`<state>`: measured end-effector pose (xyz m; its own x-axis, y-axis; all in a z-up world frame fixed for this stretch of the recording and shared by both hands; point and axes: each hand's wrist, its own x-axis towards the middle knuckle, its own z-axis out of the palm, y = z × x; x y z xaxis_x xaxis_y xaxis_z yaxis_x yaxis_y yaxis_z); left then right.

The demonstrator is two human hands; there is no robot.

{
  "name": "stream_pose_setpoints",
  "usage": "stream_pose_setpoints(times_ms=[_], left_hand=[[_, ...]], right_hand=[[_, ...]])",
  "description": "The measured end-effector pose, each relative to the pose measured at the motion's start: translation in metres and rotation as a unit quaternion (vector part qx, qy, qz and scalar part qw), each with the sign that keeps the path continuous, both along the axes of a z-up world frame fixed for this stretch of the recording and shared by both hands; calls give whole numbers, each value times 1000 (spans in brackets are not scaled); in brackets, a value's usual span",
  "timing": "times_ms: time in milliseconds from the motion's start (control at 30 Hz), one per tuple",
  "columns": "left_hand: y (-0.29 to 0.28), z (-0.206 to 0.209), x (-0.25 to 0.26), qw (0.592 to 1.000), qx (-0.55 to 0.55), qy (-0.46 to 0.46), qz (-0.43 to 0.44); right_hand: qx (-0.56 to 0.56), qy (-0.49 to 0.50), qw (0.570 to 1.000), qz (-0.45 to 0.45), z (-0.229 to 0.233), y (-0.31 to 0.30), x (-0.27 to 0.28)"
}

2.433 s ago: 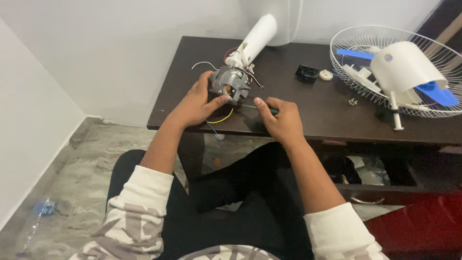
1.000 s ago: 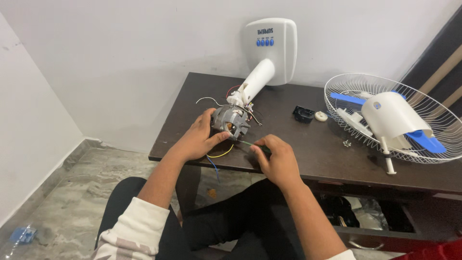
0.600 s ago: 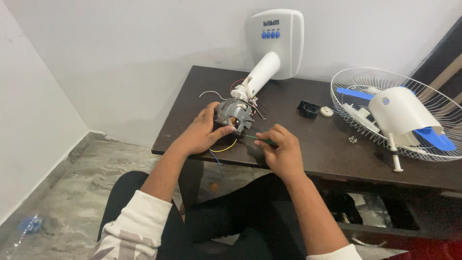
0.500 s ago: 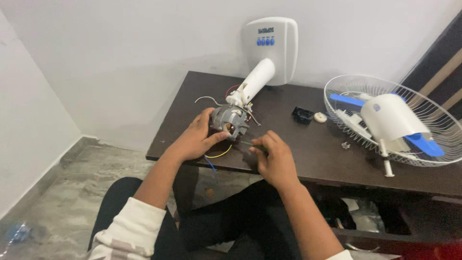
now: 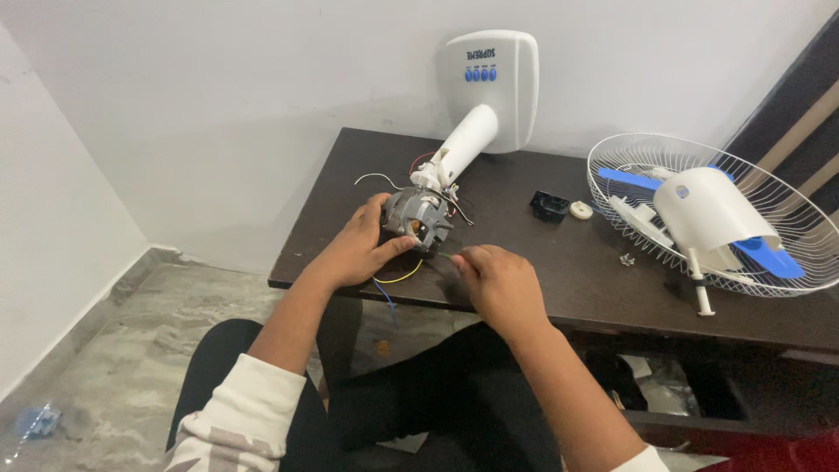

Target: The person uses a screwdriver to adjust and tighten components on the exposed motor of a disassembled electric fan. They hold the motor housing with one hand while turning the screwdriver with the other, working on the internal wiring and mechanical parts.

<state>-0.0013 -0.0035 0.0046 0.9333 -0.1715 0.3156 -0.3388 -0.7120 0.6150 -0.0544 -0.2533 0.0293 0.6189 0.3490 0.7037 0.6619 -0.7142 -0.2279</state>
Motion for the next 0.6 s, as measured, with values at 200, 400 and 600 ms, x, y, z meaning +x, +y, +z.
stream_pose_setpoints(times_ms=[200,400,600], left_hand=[[1,1,-1,1000,-19,-14,-12],[0,3,-5,999,-15,-28,-19],[-1,5,-8,999,-17,-30,-23]], right_hand=[[-55,-77,995,31,-4,-5,-8],[-4,38,998,54,-9,12,0],[86,179,980,29,-13,1,5]])
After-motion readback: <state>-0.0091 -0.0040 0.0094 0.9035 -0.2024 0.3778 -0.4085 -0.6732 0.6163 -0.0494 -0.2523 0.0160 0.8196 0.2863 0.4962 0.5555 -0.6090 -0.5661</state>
